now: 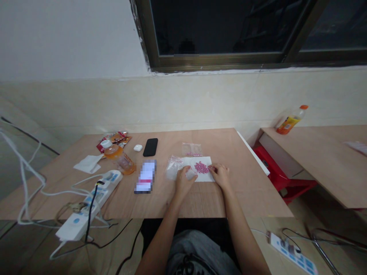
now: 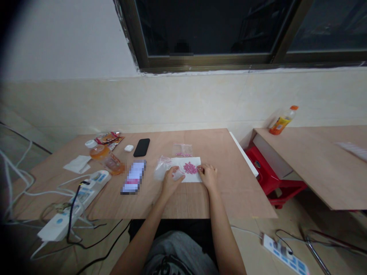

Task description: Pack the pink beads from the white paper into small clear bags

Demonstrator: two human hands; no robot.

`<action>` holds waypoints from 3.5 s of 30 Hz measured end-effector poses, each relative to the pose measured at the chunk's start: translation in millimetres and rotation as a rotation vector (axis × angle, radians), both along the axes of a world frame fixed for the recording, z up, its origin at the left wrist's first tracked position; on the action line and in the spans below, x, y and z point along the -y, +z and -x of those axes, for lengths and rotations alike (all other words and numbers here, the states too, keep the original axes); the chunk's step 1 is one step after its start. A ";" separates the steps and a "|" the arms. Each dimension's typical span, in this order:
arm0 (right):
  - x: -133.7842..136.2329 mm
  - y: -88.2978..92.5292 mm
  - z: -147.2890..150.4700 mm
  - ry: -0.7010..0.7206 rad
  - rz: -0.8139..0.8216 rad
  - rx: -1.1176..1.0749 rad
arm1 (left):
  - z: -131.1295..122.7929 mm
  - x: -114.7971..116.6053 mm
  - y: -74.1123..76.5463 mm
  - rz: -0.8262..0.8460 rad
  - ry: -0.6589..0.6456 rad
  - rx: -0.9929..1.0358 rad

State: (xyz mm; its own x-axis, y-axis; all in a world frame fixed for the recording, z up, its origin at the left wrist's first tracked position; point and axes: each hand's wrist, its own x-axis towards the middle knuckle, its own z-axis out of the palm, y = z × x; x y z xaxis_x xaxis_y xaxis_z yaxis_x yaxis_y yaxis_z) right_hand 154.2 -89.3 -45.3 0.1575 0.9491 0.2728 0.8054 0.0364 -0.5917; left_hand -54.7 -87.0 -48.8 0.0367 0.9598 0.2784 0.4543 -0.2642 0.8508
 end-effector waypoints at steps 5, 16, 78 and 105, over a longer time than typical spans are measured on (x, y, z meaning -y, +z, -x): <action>-1.6 2.8 7.8 0.055 -0.036 -0.163 | 1.0 1.1 0.5 0.010 -0.054 0.023; -1.8 10.5 35.9 0.271 -0.059 -0.318 | 1.8 2.2 5.5 0.037 -0.101 0.005; 3.4 8.1 31.7 0.284 -0.153 -0.331 | 2.6 3.6 6.1 0.031 -0.150 0.104; 10.8 15.1 1.3 0.080 0.018 0.033 | 2.0 1.5 0.7 0.069 -0.131 0.112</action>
